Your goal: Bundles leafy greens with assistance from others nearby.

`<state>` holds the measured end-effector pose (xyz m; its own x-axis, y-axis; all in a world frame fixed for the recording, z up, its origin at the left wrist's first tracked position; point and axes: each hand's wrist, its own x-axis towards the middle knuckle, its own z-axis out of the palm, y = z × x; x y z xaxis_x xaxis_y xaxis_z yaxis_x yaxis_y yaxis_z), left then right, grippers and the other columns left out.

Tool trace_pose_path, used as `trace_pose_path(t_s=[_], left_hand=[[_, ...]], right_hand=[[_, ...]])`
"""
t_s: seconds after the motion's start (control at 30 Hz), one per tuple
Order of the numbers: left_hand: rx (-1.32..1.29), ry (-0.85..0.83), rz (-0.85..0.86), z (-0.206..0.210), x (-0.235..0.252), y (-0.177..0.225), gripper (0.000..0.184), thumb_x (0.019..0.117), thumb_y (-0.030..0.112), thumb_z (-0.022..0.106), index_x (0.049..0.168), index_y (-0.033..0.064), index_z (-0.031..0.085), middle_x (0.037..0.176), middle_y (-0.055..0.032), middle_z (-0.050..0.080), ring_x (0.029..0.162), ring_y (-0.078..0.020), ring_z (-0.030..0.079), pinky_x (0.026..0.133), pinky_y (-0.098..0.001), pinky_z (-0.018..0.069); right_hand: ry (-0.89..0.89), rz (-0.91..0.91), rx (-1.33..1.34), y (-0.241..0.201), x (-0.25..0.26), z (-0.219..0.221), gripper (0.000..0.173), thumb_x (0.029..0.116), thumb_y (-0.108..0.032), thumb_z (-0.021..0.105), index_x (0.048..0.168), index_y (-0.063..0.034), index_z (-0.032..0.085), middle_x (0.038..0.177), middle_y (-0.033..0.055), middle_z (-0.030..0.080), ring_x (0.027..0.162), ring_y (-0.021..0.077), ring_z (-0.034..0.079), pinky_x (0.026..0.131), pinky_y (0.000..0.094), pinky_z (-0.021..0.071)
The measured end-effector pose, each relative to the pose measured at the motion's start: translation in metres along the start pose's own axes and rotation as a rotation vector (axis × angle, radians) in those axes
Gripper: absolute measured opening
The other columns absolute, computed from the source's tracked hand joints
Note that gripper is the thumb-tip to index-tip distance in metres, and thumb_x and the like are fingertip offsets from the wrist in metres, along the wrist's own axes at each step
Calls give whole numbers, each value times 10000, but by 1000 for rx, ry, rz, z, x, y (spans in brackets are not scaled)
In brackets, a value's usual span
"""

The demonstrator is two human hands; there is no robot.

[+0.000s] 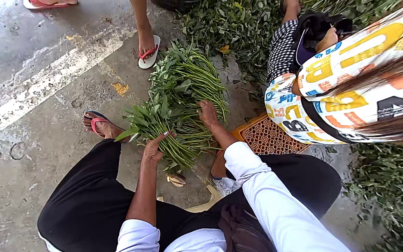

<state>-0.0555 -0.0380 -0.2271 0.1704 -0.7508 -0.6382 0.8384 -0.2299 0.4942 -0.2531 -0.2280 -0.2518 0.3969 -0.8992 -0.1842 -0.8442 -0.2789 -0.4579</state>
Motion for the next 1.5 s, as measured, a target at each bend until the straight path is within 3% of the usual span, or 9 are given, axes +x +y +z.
trace_pose_path(t_s=[0.17, 0.4, 0.57, 0.7, 0.8, 0.97, 1.2, 1.33, 1.5], left_hand=[[-10, 39, -9, -1, 4, -2, 306, 1033, 21, 528, 1337, -13, 520, 1136, -228, 719, 971, -318, 739, 861, -451, 615], [37, 77, 27, 5, 1, -3, 329, 953, -66, 611, 1266, 17, 550, 1071, -172, 723, 939, -260, 726, 837, -429, 613], [-38, 157, 59, 0, 7, -2, 281, 971, -28, 603, 1249, -22, 558, 1056, -212, 722, 962, -309, 726, 847, -459, 608], [-28, 210, 66, -5, 10, -4, 288, 973, -10, 611, 1254, -21, 549, 1034, -214, 722, 929, -314, 731, 819, -455, 615], [2, 251, 77, -2, 9, -6, 335, 928, -52, 657, 1245, -23, 553, 1016, -198, 717, 881, -296, 727, 785, -448, 618], [41, 259, 54, 6, 8, -8, 405, 894, -61, 706, 1261, -22, 539, 991, -185, 728, 842, -272, 732, 756, -418, 623], [132, 225, 17, 17, -3, -11, 530, 834, -21, 793, 1301, 25, 545, 1070, -152, 702, 902, -238, 708, 801, -425, 608], [78, 297, 39, 15, 0, -8, 551, 830, -18, 790, 1314, 8, 528, 1040, -182, 721, 892, -275, 723, 776, -438, 611], [-94, 497, 152, -2, 13, -10, 644, 849, -62, 754, 1400, -4, 425, 1110, -231, 666, 874, -323, 721, 764, -468, 628]], right_hand=[[-65, -8, -223, 4, 11, 11, 378, 924, -25, 688, 1294, 31, 636, 1352, 273, 589, 1331, 481, 504, 1036, 691, 403], [-144, -45, -242, 6, 9, 3, 291, 882, -87, 756, 1152, 21, 730, 1307, 270, 624, 1285, 469, 535, 1043, 678, 385], [-344, 14, -162, 7, 12, -19, 396, 963, -190, 685, 1303, 7, 641, 1264, 283, 658, 1232, 471, 597, 1052, 697, 386], [-255, -12, -124, 10, 9, -23, 337, 999, -150, 627, 1293, 16, 629, 1200, 294, 678, 1178, 486, 625, 1053, 681, 399], [-249, 13, 31, -9, 1, -36, 325, 1021, -150, 608, 1288, 35, 624, 1171, 282, 687, 1120, 445, 666, 1009, 624, 478], [-327, 228, 675, -66, -41, -31, 228, 1010, -107, 643, 1138, 75, 595, 906, 159, 667, 664, 191, 668, 666, 355, 602], [-265, 31, 450, -97, -102, 12, 211, 1002, -139, 669, 1117, 37, 658, 975, 231, 684, 813, 346, 684, 763, 541, 575], [-260, 145, 555, -92, -98, 4, 208, 1005, -109, 665, 1154, 35, 648, 1049, 193, 691, 805, 268, 726, 756, 439, 627], [-182, 216, 580, -79, -99, -6, 252, 988, -86, 684, 1202, 24, 609, 1079, 209, 690, 789, 293, 735, 717, 451, 635]])
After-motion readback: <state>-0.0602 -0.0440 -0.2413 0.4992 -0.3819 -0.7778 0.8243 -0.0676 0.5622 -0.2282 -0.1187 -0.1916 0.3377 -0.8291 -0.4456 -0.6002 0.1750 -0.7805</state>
